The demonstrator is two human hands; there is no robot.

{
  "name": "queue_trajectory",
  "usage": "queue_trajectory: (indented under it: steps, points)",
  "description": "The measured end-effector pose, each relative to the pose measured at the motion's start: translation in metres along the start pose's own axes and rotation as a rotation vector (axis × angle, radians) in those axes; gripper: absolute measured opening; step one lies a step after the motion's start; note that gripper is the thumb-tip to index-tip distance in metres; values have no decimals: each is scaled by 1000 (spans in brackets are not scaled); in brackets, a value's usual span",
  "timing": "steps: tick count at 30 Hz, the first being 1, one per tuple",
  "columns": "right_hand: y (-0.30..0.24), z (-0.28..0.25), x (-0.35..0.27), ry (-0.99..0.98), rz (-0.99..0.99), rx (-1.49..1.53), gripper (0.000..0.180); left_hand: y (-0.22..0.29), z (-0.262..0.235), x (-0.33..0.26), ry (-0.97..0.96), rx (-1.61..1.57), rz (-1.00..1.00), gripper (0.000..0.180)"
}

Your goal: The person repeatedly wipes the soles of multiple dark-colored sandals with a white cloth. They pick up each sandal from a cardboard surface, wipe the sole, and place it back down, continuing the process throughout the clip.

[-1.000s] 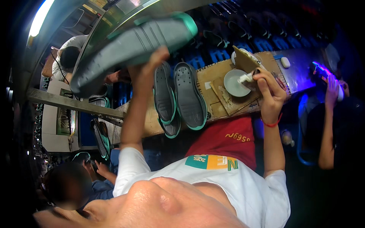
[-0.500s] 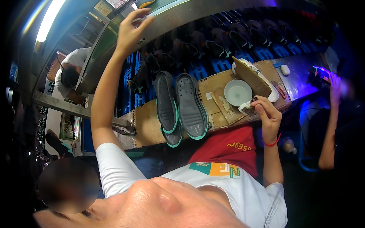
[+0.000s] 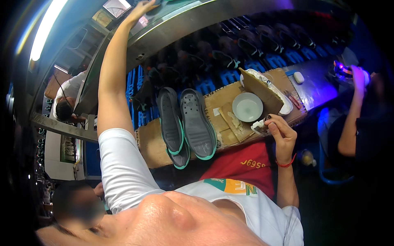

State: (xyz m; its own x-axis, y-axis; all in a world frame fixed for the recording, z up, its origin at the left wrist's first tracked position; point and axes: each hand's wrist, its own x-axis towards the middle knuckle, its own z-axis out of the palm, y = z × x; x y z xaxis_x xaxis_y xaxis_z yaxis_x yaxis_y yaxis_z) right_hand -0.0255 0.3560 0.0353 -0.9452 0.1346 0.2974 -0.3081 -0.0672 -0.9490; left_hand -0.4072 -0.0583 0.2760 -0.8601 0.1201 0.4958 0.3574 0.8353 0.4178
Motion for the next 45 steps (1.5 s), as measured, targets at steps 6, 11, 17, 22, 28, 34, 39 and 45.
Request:
queue_trajectory:
  steps: [6,11,17,22,28,34,39,45]
  points:
    - [5,14,-9,-53,39,12,12,113,-44,-146,566,24,552,40]
    - [10,23,-11,-149,31,33,12,135,-25,-279,507,144,791,35]
    - [17,33,-18,-207,69,49,13,127,11,-383,122,191,-1,40]
    - [23,30,-25,-208,105,54,14,13,30,-402,-155,235,-224,56]
    - [25,33,-29,-210,164,21,14,-96,43,-349,-345,-63,-323,65]
    - [23,29,-32,-195,182,-39,13,-109,45,-300,-672,-377,-547,60]
    - [24,17,-32,-140,136,-35,13,-65,-2,-269,-938,21,-120,52]
    - [28,8,-26,-86,171,-41,14,55,-96,-264,-579,208,266,39]
